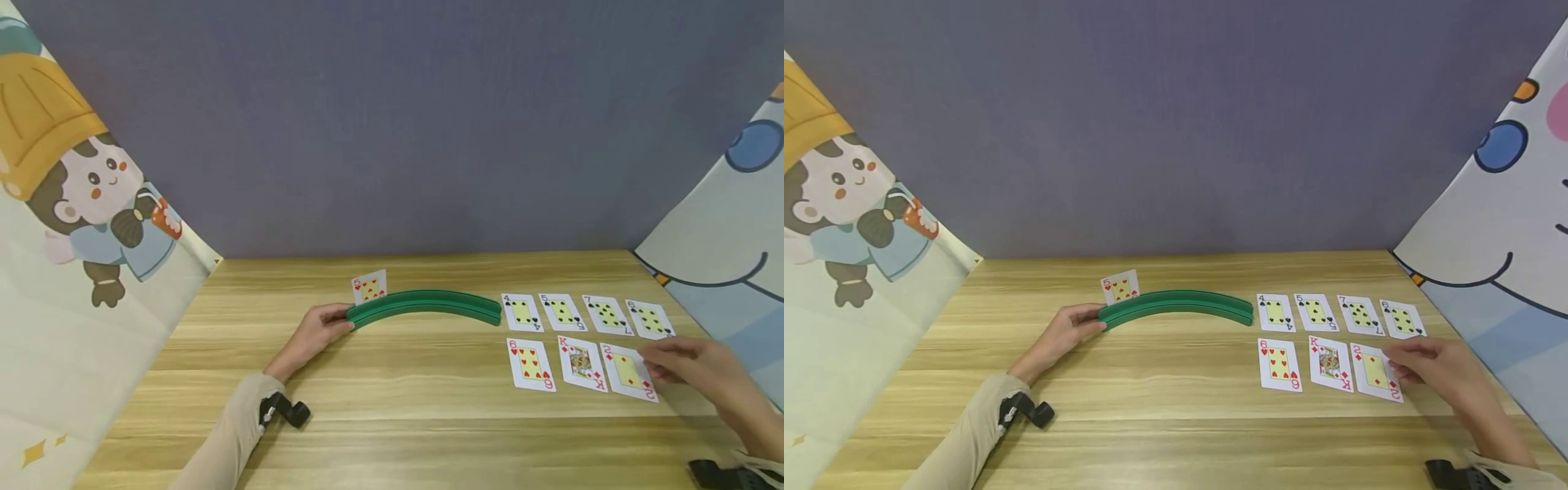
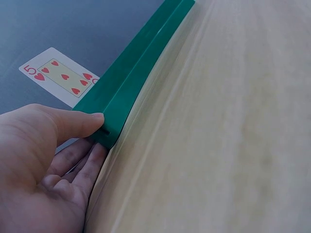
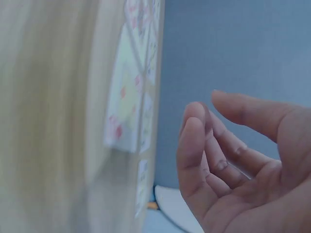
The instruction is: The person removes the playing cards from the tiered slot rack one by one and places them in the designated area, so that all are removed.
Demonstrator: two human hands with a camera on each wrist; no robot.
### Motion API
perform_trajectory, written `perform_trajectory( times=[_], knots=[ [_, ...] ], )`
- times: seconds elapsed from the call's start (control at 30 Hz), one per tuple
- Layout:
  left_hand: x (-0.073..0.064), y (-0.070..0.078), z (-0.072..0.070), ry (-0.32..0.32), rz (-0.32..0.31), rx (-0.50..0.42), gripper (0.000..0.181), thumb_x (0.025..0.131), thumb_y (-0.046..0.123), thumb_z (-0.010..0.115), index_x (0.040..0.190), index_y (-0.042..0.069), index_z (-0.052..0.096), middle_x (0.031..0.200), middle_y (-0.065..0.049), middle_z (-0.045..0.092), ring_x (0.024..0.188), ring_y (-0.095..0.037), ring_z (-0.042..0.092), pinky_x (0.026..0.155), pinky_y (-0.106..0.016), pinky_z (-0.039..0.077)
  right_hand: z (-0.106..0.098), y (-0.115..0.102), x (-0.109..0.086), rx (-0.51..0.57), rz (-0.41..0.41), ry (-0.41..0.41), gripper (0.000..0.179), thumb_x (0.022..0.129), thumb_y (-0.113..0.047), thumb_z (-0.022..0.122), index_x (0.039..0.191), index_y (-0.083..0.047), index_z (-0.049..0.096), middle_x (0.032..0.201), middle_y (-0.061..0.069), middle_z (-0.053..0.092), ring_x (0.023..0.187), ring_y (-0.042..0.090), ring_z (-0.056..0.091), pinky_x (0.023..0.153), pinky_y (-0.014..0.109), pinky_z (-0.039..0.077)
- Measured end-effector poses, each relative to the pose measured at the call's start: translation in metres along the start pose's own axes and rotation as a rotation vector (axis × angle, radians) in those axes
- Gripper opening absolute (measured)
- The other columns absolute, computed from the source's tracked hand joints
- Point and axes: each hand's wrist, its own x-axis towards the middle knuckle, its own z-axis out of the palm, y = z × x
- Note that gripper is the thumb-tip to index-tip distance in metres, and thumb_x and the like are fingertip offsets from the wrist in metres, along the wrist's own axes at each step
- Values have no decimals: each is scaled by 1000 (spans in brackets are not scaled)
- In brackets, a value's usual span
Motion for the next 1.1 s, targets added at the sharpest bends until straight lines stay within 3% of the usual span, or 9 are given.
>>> perform_trajectory(
  times=[0.23, 0.37, 0.57, 0.83, 1.1],
  knots=[
    [-1, 2, -1, 1, 8, 9, 42, 91, 5, 72, 131, -3, 62, 122, -22, 66, 106, -31, 66, 87, -26, 55, 6, -32, -10, 18, -115, -28, 46, 100, -26, 62, 120, 15, 62, 90, -3, 74, 75, 11, 70, 67, 31, 60],
    [-3, 5, -1, -3, 10, 2, 42, 91, 4, 71, 132, -4, 61, 122, -23, 66, 106, -32, 66, 86, -26, 55, 8, -46, -10, 18, -128, -74, 52, 100, -33, 62, 124, 13, 60, 95, -4, 73, 79, 11, 69, 70, 31, 59],
    [-2, 5, 0, -9, 7, 4, 42, 92, 2, 70, 132, -5, 59, 122, -25, 65, 107, -34, 66, 86, -27, 56, 13, -66, -9, -60, -126, -96, 62, 97, -48, 62, 128, 6, 60, 103, 9, 72, 83, 17, 69, 71, 32, 58],
    [-1, -1, -1, -1, 2, -7, 42, 91, 5, 72, 131, -2, 62, 121, -22, 66, 107, -30, 67, 86, -26, 55, 26, -90, -2, 25, -227, -121, 47, 98, -35, 65, 124, 4, 62, 99, -2, 73, 84, 14, 70, 73, 33, 59],
    [-1, 0, 0, -6, 17, -7, 42, 92, 5, 71, 132, -2, 61, 122, -22, 66, 107, -31, 66, 87, -27, 56, 53, -130, 4, 25, -306, -113, 42, 96, -33, 68, 119, 2, 66, 97, 7, 72, 81, 15, 69, 69, 33, 58]
  ],
)
